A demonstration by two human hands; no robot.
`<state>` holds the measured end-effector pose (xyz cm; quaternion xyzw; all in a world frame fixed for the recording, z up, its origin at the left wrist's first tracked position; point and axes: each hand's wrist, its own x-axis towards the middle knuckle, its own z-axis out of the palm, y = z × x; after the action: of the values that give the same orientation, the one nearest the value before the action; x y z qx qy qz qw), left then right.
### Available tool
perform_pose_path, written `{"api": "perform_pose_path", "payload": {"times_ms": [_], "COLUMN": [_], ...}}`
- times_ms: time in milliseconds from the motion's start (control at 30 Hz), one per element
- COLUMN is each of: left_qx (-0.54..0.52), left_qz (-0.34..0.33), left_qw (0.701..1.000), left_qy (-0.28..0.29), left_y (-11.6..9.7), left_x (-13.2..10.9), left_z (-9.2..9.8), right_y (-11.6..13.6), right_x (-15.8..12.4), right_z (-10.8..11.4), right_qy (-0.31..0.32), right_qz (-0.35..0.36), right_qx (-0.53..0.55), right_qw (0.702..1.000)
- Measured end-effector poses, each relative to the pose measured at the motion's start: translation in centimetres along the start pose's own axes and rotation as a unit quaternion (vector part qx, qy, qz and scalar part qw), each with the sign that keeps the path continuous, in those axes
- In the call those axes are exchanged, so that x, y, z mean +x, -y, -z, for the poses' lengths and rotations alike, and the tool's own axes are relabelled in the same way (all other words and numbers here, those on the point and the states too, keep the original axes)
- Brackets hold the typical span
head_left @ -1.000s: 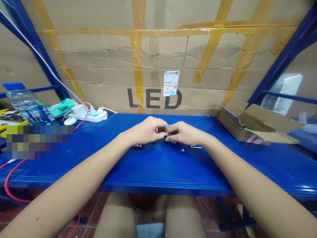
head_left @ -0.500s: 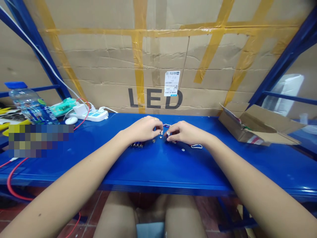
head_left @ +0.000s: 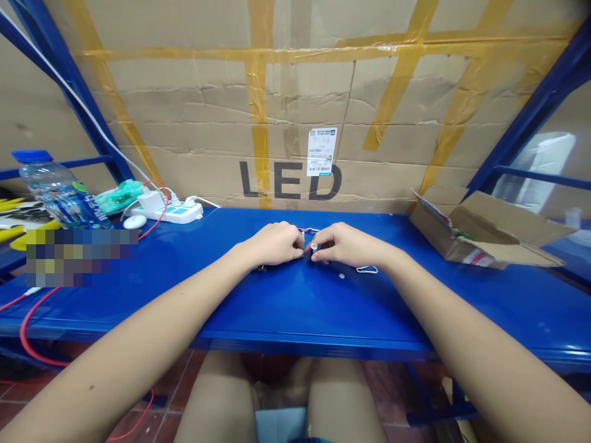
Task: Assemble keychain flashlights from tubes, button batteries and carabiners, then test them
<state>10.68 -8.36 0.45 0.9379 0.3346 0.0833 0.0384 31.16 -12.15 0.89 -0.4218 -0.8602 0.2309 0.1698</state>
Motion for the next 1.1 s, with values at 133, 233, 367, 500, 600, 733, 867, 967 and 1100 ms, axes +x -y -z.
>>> {"api": "perform_pose_path", "payload": {"times_ms": [133, 233, 367, 500, 600, 733, 867, 967, 1100], "left_qx": [-0.02, -0.045, -0.121, -0.215, -0.229, -0.205, -0.166, -0.147, -0.154], "left_qz": [0.011, 0.026, 0.036, -0.01, -0.057, -0.104, -0.127, -0.145, -0.141], "left_qw": [1.0, 0.999, 0.991, 0.968, 0.962, 0.964, 0.968, 0.969, 0.97], "left_qy": [0.013, 0.012, -0.033, -0.126, -0.137, -0.129, -0.137, -0.134, -0.126], "left_y": [-0.1, -0.1, 0.3, 0.4, 0.1, -0.6, -0.8, -0.7, -0.8], "left_x": [0.1, 0.2, -0.1, -0.7, -0.9, -1.0, -0.9, -0.9, -0.9], "left_z": [-0.1, 0.0, 0.7, 1.5, 1.6, 1.3, 1.2, 1.2, 1.3], "right_y": [0.0, 0.0, -0.3, -0.3, -0.2, 0.0, -0.1, -0.1, -0.1], "right_x": [-0.1, -0.1, 0.0, 0.1, 0.0, -0.1, 0.0, 0.0, 0.0], "right_z": [0.0, 0.0, -0.1, -0.2, -0.1, 0.0, -0.1, -0.2, -0.2], "right_qy": [0.007, 0.01, 0.008, 0.006, 0.002, -0.001, -0.002, -0.002, -0.002], "right_qz": [-0.001, -0.01, -0.027, -0.037, -0.043, -0.053, -0.057, -0.059, -0.054], "right_qx": [-0.001, 0.005, 0.013, 0.017, 0.015, 0.006, 0.008, 0.01, 0.016], "right_qw": [1.0, 1.0, 1.0, 0.999, 0.999, 0.999, 0.998, 0.998, 0.998]}}
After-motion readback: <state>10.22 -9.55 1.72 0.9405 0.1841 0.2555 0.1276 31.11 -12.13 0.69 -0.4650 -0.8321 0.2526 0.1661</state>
